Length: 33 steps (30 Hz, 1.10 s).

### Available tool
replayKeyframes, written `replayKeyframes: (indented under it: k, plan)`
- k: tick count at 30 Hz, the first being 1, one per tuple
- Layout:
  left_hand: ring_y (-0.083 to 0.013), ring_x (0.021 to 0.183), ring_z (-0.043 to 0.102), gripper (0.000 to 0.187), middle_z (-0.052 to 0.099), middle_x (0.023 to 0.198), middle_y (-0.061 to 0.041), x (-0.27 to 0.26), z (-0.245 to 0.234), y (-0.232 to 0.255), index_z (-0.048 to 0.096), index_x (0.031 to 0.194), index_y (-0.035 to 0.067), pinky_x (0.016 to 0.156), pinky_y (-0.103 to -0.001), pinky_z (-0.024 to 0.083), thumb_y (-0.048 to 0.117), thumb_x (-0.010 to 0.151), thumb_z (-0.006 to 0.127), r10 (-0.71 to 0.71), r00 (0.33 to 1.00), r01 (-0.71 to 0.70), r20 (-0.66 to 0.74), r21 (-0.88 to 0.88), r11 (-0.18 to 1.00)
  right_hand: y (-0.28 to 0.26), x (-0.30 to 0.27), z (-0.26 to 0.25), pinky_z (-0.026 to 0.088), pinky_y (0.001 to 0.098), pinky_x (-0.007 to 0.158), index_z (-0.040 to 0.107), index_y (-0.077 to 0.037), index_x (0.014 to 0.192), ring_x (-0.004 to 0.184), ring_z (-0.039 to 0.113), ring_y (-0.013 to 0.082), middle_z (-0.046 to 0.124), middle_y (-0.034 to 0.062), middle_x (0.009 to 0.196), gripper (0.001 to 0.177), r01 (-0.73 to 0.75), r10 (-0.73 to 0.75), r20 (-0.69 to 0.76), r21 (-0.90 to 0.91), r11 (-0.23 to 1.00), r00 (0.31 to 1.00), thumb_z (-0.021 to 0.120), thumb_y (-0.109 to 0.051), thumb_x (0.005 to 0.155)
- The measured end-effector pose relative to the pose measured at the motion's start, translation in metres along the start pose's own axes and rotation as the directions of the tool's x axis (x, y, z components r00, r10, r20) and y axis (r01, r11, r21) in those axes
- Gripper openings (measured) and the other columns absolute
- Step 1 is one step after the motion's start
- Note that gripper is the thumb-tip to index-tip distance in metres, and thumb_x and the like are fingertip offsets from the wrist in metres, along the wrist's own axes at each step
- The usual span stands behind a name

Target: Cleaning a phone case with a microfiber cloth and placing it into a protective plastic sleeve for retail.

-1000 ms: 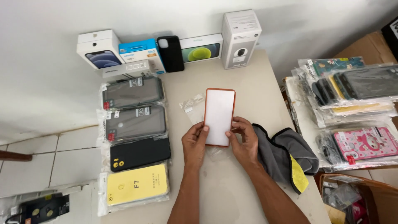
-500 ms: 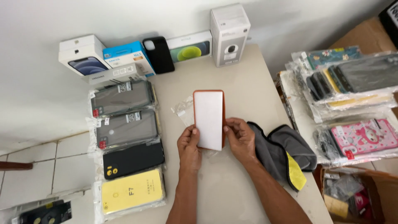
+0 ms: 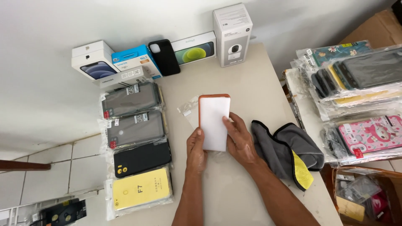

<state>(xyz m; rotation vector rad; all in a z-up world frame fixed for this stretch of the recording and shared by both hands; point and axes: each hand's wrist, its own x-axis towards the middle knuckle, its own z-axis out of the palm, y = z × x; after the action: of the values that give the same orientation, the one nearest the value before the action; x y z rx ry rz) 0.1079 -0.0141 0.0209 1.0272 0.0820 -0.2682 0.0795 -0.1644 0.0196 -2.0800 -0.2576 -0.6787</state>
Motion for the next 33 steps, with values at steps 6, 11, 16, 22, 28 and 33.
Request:
replayKeyframes:
  k: [6, 11, 16, 22, 28, 33]
  plan:
    - [-0.0192, 0.099, 0.069, 0.060, 0.074, 0.108, -0.014, -0.010, 0.010, 0.015, 0.065, 0.135, 0.006, 0.092, -0.040, 0.058, 0.051, 0.104, 0.042, -0.010, 0.998, -0.005, 0.068, 0.214, 0.977, 0.004, -0.003, -0.004, 0.057, 0.0496, 0.093, 0.058, -0.005, 0.146, 0.107, 0.069, 0.0338, 0.054, 0.0242, 0.144, 0.049, -0.042, 0.038, 0.027, 0.131, 0.991, 0.999, 0.049, 0.009, 0.100]
    - [-0.0220, 0.098, 0.069, 0.057, 0.074, 0.110, -0.016, -0.011, 0.006, 0.012, 0.065, 0.134, 0.007, 0.093, -0.041, 0.057, 0.051, 0.102, 0.047, 0.003, 0.994, -0.020, 0.110, 0.151, 0.988, -0.010, 0.002, -0.009, 0.055, 0.0503, 0.097, 0.057, -0.004, 0.147, 0.114, 0.067, 0.0333, 0.056, 0.0243, 0.142, 0.047, -0.090, 0.091, 0.009, 0.245, 0.965, 0.996, 0.054, 0.003, 0.100]
    - [-0.0214, 0.099, 0.068, 0.053, 0.074, 0.107, -0.013, -0.010, 0.006, 0.015, 0.068, 0.125, 0.009, 0.095, -0.041, 0.056, 0.051, 0.103, 0.045, 0.009, 0.993, -0.020, 0.117, 0.087, 0.996, -0.005, -0.002, -0.007, 0.052, 0.0514, 0.101, 0.058, -0.002, 0.145, 0.121, 0.063, 0.0343, 0.055, 0.0255, 0.142, 0.045, -0.119, 0.118, 0.023, 0.317, 0.941, 0.993, 0.056, -0.005, 0.101]
    - [-0.0216, 0.097, 0.069, 0.033, 0.074, 0.105, -0.015, -0.014, 0.013, 0.029, 0.068, 0.123, 0.003, 0.094, -0.040, 0.057, 0.028, 0.107, 0.052, -0.006, 0.996, -0.008, 0.093, 0.149, 0.989, 0.022, -0.008, 0.015, 0.044, 0.0445, 0.109, 0.063, -0.002, 0.140, 0.121, 0.049, 0.0229, 0.045, 0.0192, 0.150, 0.039, -0.159, 0.222, -0.064, 0.507, 0.847, 0.973, 0.054, -0.017, 0.105]
    - [-0.0185, 0.091, 0.068, 0.025, 0.074, 0.098, -0.013, -0.011, 0.011, 0.026, 0.069, 0.121, 0.001, 0.084, -0.035, 0.060, 0.018, 0.103, 0.062, -0.027, 0.999, 0.021, 0.031, 0.189, 0.982, 0.000, 0.001, 0.004, 0.055, 0.0393, 0.090, 0.068, 0.006, 0.123, 0.106, 0.065, 0.0283, 0.055, 0.0284, 0.136, 0.044, 0.062, 0.084, -0.389, 0.347, 0.936, 0.917, 0.050, -0.032, 0.107]
    - [-0.0192, 0.086, 0.070, 0.024, 0.073, 0.093, -0.013, -0.006, 0.003, 0.019, 0.068, 0.119, -0.001, 0.079, -0.034, 0.062, 0.015, 0.101, 0.065, -0.012, 1.000, 0.012, -0.001, 0.162, 0.987, -0.002, 0.008, -0.013, 0.057, 0.0330, 0.067, 0.069, 0.008, 0.101, 0.070, 0.067, 0.0230, 0.070, 0.0200, 0.094, 0.039, -0.021, 0.117, -0.459, 0.209, 0.978, 0.881, 0.043, -0.019, 0.113]
